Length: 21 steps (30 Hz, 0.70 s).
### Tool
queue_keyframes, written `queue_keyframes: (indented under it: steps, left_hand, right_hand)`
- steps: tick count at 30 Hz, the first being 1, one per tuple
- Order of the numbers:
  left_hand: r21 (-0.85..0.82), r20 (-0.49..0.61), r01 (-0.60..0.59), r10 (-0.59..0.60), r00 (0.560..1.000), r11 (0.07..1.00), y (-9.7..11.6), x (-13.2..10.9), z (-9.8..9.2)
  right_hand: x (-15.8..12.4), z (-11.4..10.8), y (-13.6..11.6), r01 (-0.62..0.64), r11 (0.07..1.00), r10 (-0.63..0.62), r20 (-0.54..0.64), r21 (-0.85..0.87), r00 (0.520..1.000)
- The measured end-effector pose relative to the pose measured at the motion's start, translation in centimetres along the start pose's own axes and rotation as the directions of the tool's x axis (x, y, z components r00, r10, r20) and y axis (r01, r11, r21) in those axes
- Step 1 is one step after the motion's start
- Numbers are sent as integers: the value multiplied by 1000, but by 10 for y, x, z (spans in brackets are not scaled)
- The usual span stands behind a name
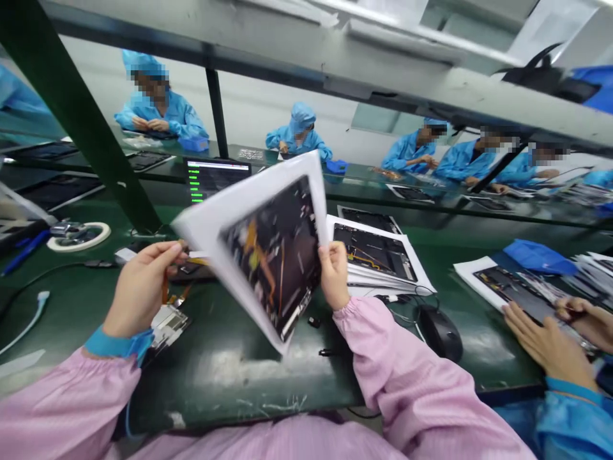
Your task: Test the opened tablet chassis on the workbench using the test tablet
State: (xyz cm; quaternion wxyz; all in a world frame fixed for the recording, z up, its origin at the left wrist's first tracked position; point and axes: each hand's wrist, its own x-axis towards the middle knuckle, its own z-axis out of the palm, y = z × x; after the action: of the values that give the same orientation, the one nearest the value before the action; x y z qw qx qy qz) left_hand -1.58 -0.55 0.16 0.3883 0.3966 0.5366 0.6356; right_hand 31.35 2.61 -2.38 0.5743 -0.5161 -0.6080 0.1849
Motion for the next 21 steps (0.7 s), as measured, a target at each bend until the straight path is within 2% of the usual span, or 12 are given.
queue_keyframes:
  steps: [3, 7, 9, 11, 13, 16, 19, 21]
  left_hand:
    - [67, 56, -29, 26, 998, 997, -2, -4, 2]
    - [144, 101, -37, 23, 995, 989, -1, -7, 6]
    - [162, 103, -28, 11, 995, 986, 1, -7, 8]
    - [175, 107, -24, 6, 994, 984, 2, -7, 9]
    - [199, 153, -42, 11, 988, 979, 1, -7, 11]
    - [353, 293, -141, 35, 956, 925, -10, -7, 14]
    - [537, 402, -340, 120, 908, 772, -32, -7, 19]
    - [580, 477, -468, 188, 859, 667, -47, -7, 24]
  right_hand:
    - [62, -7, 2, -68, 996, 61, -133, -51, 989]
    - [149, 3, 4, -216, 965, 200, -115, -152, 973]
    - [176, 15, 8, -280, 935, 271, -72, -218, 960]
    - [192, 25, 13, -334, 898, 339, -36, -287, 940]
    - [203, 25, 19, -372, 858, 392, -16, -353, 920]
    - [220, -5, 26, -386, 813, 418, -24, -436, 908]
    - [240, -62, 29, -376, 778, 396, -72, -503, 915]
    - [246, -102, 34, -378, 753, 378, -117, -539, 919]
